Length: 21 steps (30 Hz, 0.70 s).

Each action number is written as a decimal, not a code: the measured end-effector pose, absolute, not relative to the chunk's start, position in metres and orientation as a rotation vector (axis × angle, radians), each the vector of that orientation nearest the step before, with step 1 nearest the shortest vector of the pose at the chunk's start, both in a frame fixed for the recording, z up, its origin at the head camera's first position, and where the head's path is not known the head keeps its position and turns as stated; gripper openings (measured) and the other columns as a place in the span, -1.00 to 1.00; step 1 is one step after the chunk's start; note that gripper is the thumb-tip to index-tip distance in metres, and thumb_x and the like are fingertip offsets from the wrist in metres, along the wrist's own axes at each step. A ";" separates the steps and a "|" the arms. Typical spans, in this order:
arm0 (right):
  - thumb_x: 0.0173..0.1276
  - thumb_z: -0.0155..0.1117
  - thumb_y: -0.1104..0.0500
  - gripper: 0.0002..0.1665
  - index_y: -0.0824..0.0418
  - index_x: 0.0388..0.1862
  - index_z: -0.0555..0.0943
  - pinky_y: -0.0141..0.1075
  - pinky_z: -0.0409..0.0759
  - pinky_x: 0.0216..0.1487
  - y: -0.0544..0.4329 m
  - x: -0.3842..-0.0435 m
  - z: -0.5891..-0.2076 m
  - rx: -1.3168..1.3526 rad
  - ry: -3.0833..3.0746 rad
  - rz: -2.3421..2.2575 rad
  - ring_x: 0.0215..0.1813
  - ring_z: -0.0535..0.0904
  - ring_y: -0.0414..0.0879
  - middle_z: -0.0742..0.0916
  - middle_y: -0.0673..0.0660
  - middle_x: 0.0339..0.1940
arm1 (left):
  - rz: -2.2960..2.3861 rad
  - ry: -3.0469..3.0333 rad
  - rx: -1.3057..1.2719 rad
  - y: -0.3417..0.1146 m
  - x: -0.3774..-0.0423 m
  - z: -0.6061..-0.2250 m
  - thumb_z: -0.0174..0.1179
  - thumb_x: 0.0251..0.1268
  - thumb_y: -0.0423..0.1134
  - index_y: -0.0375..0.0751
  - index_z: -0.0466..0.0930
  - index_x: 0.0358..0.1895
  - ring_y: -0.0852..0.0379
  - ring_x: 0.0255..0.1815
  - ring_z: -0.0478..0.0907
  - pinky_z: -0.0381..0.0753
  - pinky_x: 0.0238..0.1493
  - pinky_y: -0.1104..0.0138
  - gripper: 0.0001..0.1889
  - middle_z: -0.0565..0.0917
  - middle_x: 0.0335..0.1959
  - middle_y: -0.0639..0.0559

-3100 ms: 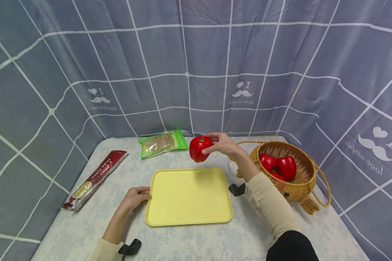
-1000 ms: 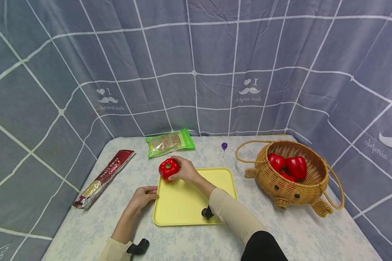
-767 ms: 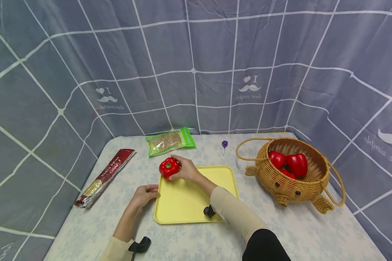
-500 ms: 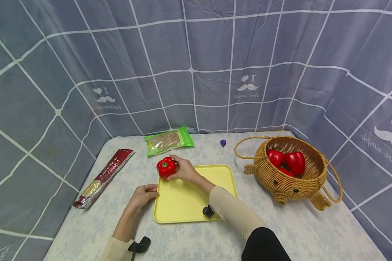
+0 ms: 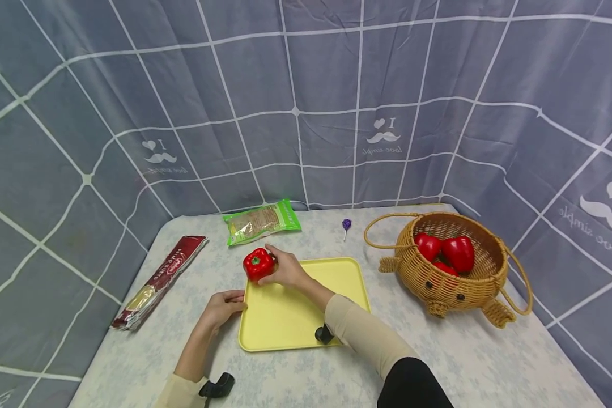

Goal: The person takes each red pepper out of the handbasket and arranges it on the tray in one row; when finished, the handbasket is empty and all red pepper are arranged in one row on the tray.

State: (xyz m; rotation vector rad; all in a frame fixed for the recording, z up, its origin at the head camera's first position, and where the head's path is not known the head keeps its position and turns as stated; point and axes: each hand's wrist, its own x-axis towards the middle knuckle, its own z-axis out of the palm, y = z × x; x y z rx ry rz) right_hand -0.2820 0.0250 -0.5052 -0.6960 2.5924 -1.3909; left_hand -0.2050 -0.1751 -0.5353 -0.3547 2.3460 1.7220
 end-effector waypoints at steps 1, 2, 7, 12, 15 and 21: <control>-0.02 0.61 0.10 0.15 0.25 0.51 0.21 -0.11 0.47 0.32 0.026 -0.282 -0.505 -0.685 2.591 -1.395 0.35 0.50 0.12 0.51 0.25 0.38 | 1.727 2.344 -0.349 -0.174 -0.205 -0.536 0.25 0.13 -0.47 -0.47 0.57 0.10 0.19 -0.27 0.59 0.65 -0.25 0.38 -0.59 0.66 -0.13 -0.20; -0.02 0.61 0.10 0.15 0.25 0.51 0.22 -0.11 0.47 0.32 0.027 -0.281 -0.505 -0.678 2.591 -1.400 0.35 0.50 0.12 0.52 0.25 0.38 | 1.728 2.344 -0.345 -0.174 -0.205 -0.536 0.25 0.14 -0.47 -0.47 0.56 0.10 0.19 -0.27 0.59 0.65 -0.25 0.38 -0.59 0.66 -0.13 -0.20; -0.04 0.62 0.13 0.13 0.25 0.49 0.25 -0.09 0.48 0.30 0.034 -0.282 -0.501 -0.677 2.578 -1.443 0.35 0.49 0.16 0.48 0.29 0.40 | 1.726 2.343 -0.336 -0.172 -0.206 -0.535 0.24 0.15 -0.47 -0.46 0.56 0.11 0.17 -0.23 0.59 0.65 -0.23 0.37 -0.59 0.65 -0.10 -0.21; -0.01 0.60 0.13 0.13 0.21 0.51 0.22 -0.07 0.42 0.36 0.046 -0.283 -0.500 -0.644 2.535 -1.483 0.44 0.37 0.15 0.40 0.25 0.47 | 1.713 2.348 -0.357 -0.174 -0.207 -0.535 0.24 0.17 -0.46 -0.45 0.56 0.12 0.16 -0.21 0.59 0.63 -0.22 0.39 -0.60 0.65 -0.09 -0.20; 0.03 0.58 0.13 0.11 0.22 0.52 0.21 -0.07 0.35 0.41 0.061 -0.284 -0.496 -0.610 2.503 -1.534 0.49 0.30 0.14 0.38 0.22 0.49 | 1.704 2.360 -0.365 -0.174 -0.206 -0.535 0.24 0.16 -0.46 -0.44 0.57 0.11 0.16 -0.23 0.58 0.62 -0.24 0.40 -0.60 0.65 -0.11 -0.19; 0.15 0.49 0.08 -0.04 0.25 0.48 0.27 -0.06 0.28 0.46 0.106 -0.280 -0.479 -0.525 2.480 -1.607 0.50 0.28 0.14 0.41 0.21 0.47 | 1.705 2.372 -0.347 -0.174 -0.203 -0.536 0.25 0.13 -0.46 -0.47 0.57 0.09 0.17 -0.25 0.58 0.61 -0.26 0.40 -0.60 0.66 -0.15 -0.20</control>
